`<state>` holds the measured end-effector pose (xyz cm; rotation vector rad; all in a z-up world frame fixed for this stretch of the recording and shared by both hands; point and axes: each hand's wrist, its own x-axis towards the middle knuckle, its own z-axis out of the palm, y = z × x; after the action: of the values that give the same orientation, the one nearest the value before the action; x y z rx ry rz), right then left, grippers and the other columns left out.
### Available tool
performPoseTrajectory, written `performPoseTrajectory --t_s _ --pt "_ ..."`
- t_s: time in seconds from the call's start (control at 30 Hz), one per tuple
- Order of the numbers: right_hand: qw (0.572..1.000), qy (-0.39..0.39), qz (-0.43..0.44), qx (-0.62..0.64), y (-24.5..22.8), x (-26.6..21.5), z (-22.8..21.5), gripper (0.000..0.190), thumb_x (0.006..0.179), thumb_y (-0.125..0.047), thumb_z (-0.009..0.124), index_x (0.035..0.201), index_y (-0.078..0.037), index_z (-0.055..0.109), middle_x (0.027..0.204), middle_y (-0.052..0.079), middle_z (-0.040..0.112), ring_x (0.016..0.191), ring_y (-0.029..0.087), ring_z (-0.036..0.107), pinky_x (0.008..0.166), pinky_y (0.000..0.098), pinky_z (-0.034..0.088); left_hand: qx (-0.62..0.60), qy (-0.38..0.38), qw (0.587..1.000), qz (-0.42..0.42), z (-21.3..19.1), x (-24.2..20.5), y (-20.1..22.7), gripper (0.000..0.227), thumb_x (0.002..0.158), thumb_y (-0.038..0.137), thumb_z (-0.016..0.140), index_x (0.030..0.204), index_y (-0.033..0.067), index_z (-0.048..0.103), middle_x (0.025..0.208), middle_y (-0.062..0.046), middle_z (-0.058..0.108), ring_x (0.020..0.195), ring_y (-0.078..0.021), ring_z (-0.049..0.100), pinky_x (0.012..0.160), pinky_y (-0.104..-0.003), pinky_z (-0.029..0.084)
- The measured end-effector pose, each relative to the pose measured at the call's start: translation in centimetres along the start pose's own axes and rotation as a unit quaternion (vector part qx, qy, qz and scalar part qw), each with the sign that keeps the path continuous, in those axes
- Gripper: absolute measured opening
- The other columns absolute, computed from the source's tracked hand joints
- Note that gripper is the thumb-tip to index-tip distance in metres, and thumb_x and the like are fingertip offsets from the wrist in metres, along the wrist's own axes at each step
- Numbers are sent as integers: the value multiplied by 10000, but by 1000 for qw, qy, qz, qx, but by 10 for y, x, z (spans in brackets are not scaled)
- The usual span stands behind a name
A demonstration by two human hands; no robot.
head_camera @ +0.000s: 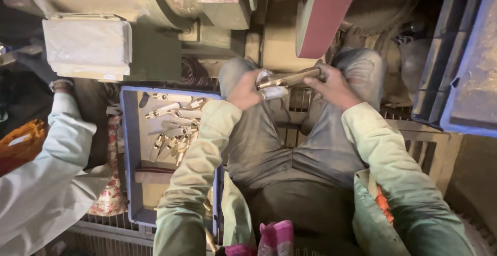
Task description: The person sits on the floor and repeatedly presses small brass-colored metal parts against a moving belt grinder to smooth or shape them. They handle the parts one at a time, rotating them to contact different surfaces, and place finished pieces into a nearby blue bin.
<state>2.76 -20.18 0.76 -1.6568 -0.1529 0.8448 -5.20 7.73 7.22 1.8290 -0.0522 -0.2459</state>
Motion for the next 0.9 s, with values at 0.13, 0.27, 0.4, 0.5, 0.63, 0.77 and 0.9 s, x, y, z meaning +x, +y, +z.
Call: performPoseTrajectory --t_s 0.13,0.27,0.4,0.5,0.63,0.77,0.9 --pt "998 -27 37 49 1 15 12 298 1035 -251 653 1224 -21 660 948 25 642 724 79 585 615 271 573 -26 1 993 -119 -4 5 -23 368 829 42 687 1193 -2 650 946 -94 716 809 -208 668 730 -351 536" --pt "996 -20 78 32 -2 27 18 346 1000 -290 605 1254 -58 648 1043 -4 708 774 77 645 606 262 584 -32 10 984 -175 -3 16 -49 364 853 49 680 1204 -16 612 898 -98 656 711 -209 649 631 -350 522" --pt "996 4 51 66 -6 36 21 336 994 -264 659 1236 -34 690 1047 39 743 785 97 658 578 272 542 89 96 991 11 3 26 -51 511 808 24 721 1294 -64 587 1011 -170 661 830 -240 631 681 -386 535" --pt "994 24 57 86 0 37 23 321 972 -236 679 1220 -33 694 1046 44 748 805 91 675 559 274 531 -61 29 978 -197 5 29 -37 338 859 36 656 1193 -12 630 848 -84 682 611 -147 633 470 -318 488" --pt "990 33 67 117 4 39 17 298 986 -224 687 1214 -33 688 1036 23 736 794 84 644 563 263 530 -95 33 969 -227 4 40 -12 378 797 -47 589 1173 -20 619 825 -84 669 547 -153 620 403 -320 458" --pt "990 32 60 126 2 35 15 278 1000 -219 688 1200 -27 702 990 26 708 747 107 604 537 275 521 -80 26 963 -257 6 48 -3 459 744 -97 505 1180 -19 624 766 -108 662 474 -175 605 365 -327 452" --pt "987 38 66 139 1 33 10 291 991 -225 690 1215 -41 708 1033 8 713 810 80 616 538 264 512 -84 23 972 -220 11 52 -11 424 774 -93 529 1182 -31 626 802 -120 686 514 -169 639 393 -319 467"
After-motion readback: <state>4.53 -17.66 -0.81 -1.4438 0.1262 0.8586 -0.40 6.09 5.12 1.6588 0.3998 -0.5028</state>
